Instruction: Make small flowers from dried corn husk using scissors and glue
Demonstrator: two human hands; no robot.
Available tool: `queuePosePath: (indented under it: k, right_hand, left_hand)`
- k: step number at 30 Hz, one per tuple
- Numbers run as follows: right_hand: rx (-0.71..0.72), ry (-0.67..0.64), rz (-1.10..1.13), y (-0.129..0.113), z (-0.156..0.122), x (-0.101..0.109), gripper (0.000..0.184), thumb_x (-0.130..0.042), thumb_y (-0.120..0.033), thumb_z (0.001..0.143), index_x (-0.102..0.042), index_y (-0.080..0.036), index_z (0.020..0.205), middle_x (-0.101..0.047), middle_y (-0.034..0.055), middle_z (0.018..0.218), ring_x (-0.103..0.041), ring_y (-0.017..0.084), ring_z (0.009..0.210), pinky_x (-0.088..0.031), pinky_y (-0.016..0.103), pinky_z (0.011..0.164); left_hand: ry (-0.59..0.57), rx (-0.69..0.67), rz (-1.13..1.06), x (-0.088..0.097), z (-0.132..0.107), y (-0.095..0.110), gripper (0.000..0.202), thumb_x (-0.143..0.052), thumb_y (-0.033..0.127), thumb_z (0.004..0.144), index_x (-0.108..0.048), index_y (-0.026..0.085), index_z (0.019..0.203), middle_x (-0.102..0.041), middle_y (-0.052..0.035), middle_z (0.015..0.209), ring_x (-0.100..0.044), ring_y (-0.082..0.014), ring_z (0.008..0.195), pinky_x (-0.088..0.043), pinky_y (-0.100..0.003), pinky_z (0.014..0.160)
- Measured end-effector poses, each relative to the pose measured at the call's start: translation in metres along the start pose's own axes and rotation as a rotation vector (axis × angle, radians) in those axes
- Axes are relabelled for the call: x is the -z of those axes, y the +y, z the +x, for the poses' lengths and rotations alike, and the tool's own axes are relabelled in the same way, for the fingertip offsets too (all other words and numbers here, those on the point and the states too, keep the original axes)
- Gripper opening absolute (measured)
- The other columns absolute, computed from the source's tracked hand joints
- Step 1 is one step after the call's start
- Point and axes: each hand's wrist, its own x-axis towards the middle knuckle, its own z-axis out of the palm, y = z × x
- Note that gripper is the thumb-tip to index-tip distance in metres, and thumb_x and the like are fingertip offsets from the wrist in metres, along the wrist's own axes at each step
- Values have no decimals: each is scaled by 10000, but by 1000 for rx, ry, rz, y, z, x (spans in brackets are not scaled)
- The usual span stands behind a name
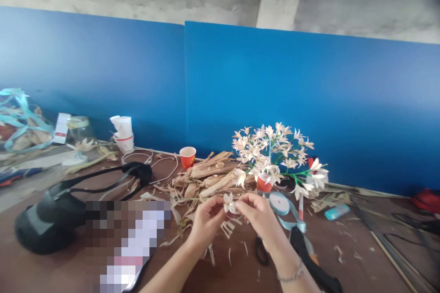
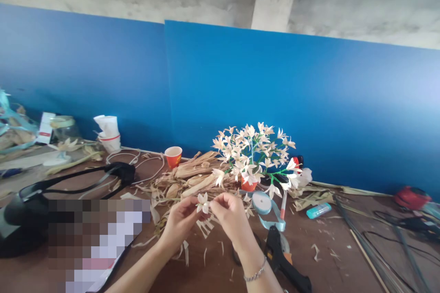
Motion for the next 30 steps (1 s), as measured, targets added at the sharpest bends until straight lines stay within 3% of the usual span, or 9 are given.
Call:
queuePosePath:
  k: [7, 11, 14, 17, 22, 30]
  right_hand:
    - [15, -17, 38, 3, 0, 2, 196, -557, -317, 715, -551, -155, 604, -496, -41, 529, -407, 81, 495, -306, 193, 466]
    - [30, 10, 67, 6, 3, 2, 254, -492, -374, 772, -612, -158, 716, -570, -12, 602, -473, 101, 522, -351, 203, 484]
    - [107, 13, 14, 10, 5, 0, 185, -546, -319, 733, -628, -159, 777, -629, 17, 682, -536, 133, 589, -402, 218, 534]
    - [208, 1, -89, 13, 5, -3, 142, -582, -281, 706, -630, -153, 742, -642, 28, 689, -555, 150, 629, -427, 229, 584]
    - [201, -5, -178, 13, 5, -4, 162, -571, -286, 715, -635, -140, 688, -628, 25, 628, -544, 149, 608, -409, 223, 556]
    - [229, 24, -188, 14, 6, -5, 120, -558, -252, 711, -617, -153, 678, -623, 15, 621, -548, 150, 593, -416, 223, 553]
  left_hand:
    - [27, 19, 26, -1, 0, 5, 222, -695, 328, 660, -624, 125, 719, -649, -21, 583, -592, -133, 520, -472, -219, 529]
    - [56, 60, -68, -2, 3, 6, 254, -712, 354, 632, -626, 126, 704, -647, -13, 558, -601, -136, 500, -474, -219, 501]
    - [51, 120, -128, -2, 5, 6, 269, -722, 354, 618, -639, 114, 705, -649, -16, 557, -606, -133, 499, -471, -212, 495]
    - [34, 171, -193, -1, 6, 6, 277, -740, 329, 602, -619, 113, 726, -659, -18, 575, -609, -126, 497, -470, -207, 496]
    - [39, 221, -206, -1, 7, 7, 298, -757, 317, 578, -526, 137, 635, -628, 5, 464, -580, -115, 410, -427, -177, 408]
    - [88, 258, -176, -2, 9, 6, 317, -792, 324, 500, -567, 127, 604, -648, -5, 476, -608, -131, 441, -476, -207, 460]
